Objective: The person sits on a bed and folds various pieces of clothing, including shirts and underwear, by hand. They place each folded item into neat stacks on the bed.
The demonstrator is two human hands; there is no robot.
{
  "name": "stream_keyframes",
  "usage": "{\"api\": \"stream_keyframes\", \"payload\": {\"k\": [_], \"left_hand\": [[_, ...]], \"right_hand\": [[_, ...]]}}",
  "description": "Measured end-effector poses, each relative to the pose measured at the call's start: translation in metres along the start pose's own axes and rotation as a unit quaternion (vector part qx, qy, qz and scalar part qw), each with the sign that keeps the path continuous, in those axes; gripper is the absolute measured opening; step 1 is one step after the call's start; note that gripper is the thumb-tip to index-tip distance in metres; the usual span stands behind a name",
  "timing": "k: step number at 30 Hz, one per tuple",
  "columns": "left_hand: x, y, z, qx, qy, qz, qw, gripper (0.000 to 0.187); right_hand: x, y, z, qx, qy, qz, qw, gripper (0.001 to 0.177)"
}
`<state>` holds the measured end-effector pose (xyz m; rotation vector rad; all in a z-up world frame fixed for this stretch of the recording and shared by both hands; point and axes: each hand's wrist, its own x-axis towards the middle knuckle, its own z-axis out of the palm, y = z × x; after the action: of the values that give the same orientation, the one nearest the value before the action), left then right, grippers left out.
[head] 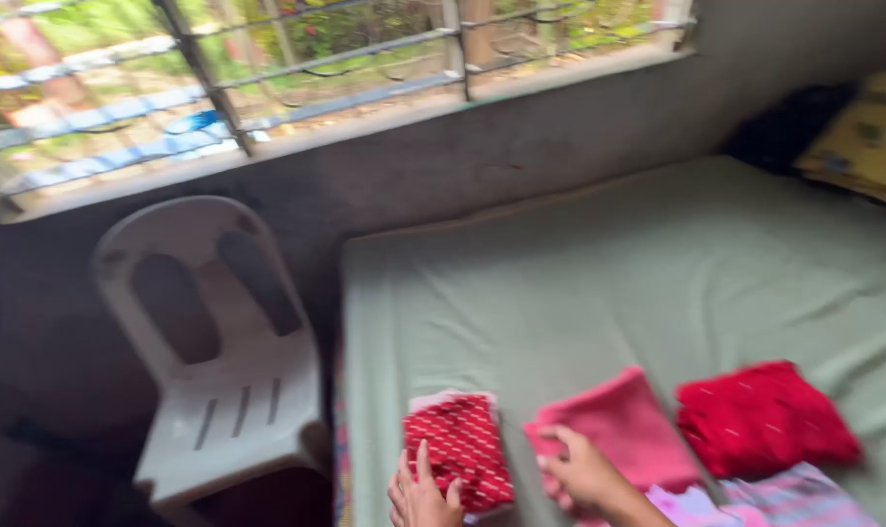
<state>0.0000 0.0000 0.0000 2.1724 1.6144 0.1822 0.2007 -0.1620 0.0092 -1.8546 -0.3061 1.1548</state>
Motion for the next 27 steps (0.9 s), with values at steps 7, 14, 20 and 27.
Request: {"api": "stream_keyframes", "payload": {"k": [7, 14, 20, 27], "left_hand": [[-0.098, 0.121, 0.010, -0.136, 0.069, 0.256, 0.954, 0.087], [-0.191, 0.269, 0.070, -0.234, -0.031, 0.409, 0.881, 0.082], [-0.346, 0.362, 0.084, -0.183, -0.164, 0.480, 0.842, 0.077], [-0.547, 0.326, 0.167, -0.041, -0.410, 0.508, 0.756, 0.077]], "right_hand": [[-0.079, 0.011, -0.139, 0.090, 0.088, -0.176, 0.976, 0.042], [-0.222, 0.095, -0.345, 0.112, 0.255, -0.015, 0.960, 0.046], [-0.375, 0.170, -0.455, -0.062, 0.392, 0.054, 0.916, 0.043], [-0.499, 0.441, -0.563, -0.318, 0.542, 0.120, 0.768, 0.053]]}}
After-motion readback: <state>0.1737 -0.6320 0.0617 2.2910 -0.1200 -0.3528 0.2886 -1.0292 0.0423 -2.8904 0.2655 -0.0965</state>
